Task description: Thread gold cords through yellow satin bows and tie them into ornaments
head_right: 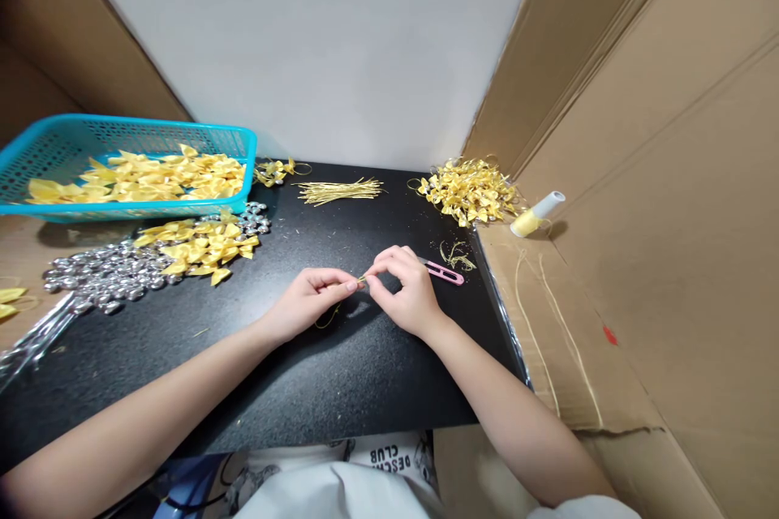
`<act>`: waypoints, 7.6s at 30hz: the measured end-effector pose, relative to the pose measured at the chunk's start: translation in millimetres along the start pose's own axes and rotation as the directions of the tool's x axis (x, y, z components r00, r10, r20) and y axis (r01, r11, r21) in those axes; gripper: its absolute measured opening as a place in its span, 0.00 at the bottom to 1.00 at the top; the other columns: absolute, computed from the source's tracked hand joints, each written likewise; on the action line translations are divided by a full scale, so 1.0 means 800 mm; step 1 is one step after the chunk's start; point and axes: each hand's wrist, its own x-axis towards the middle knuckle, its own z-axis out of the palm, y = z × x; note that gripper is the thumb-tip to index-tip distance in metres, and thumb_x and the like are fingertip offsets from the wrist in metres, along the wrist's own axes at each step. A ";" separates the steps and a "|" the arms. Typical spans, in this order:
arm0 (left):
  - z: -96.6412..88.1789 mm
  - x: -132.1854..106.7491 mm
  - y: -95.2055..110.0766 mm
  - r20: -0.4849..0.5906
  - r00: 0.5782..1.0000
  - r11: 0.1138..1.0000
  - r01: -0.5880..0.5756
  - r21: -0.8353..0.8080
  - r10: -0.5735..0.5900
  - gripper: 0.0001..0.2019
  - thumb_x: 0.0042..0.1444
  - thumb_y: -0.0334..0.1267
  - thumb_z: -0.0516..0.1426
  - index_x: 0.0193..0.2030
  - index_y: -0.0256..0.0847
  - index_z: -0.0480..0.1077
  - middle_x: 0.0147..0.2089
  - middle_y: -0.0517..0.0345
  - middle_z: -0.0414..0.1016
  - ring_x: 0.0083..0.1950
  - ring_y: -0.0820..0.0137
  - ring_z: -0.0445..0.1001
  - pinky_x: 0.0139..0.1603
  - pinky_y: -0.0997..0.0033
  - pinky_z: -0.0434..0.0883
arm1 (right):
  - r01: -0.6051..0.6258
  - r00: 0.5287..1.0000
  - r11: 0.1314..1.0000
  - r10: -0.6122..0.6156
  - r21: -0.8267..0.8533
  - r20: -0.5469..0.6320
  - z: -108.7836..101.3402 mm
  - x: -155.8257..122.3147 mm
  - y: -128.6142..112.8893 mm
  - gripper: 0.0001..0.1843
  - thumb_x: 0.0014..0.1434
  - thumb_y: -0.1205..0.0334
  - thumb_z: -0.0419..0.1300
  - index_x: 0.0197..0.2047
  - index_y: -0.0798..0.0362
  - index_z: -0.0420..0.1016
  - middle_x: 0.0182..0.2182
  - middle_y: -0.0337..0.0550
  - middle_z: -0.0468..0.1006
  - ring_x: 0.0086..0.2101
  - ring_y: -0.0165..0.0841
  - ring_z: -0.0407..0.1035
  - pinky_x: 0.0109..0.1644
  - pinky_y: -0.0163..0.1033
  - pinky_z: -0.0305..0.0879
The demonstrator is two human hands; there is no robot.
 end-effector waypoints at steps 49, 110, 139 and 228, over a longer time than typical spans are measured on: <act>-0.002 0.008 -0.006 0.014 0.996 0.900 0.091 -0.427 -0.094 0.17 0.46 0.48 0.66 0.34 0.35 0.78 0.17 0.71 0.48 0.20 0.81 0.44 0.20 0.78 0.43 | 0.026 0.997 0.999 -0.023 -0.037 0.079 0.007 -0.005 0.002 0.08 0.58 0.71 0.55 0.29 0.51 0.68 0.26 0.39 0.72 0.29 0.30 0.67 0.36 0.37 0.64; 0.008 -0.001 0.008 -0.136 0.990 0.997 -0.042 -0.064 0.033 0.11 0.47 0.44 0.61 0.26 0.36 0.75 0.21 0.62 0.69 0.22 0.77 0.60 0.23 0.77 0.57 | -0.123 0.983 0.991 0.113 0.058 0.148 0.009 -0.001 0.006 0.07 0.58 0.66 0.62 0.28 0.52 0.70 0.28 0.39 0.75 0.31 0.32 0.70 0.39 0.40 0.64; 0.010 0.001 0.012 -0.122 0.992 0.997 -0.022 -0.071 0.013 0.09 0.44 0.40 0.59 0.21 0.37 0.69 0.18 0.65 0.65 0.21 0.78 0.58 0.24 0.77 0.57 | -0.040 0.988 0.999 0.039 0.005 0.148 0.004 -0.003 0.002 0.06 0.63 0.64 0.57 0.32 0.51 0.67 0.30 0.39 0.72 0.33 0.32 0.68 0.40 0.40 0.62; -0.007 0.004 0.011 0.236 0.967 0.978 0.132 -0.161 -0.092 0.04 0.41 0.35 0.54 0.21 0.38 0.69 0.19 0.66 0.61 0.21 0.79 0.49 0.21 0.77 0.47 | -0.119 0.974 0.988 0.096 0.101 0.203 0.010 -0.007 -0.008 0.07 0.63 0.64 0.57 0.32 0.52 0.73 0.30 0.40 0.76 0.33 0.32 0.70 0.41 0.40 0.64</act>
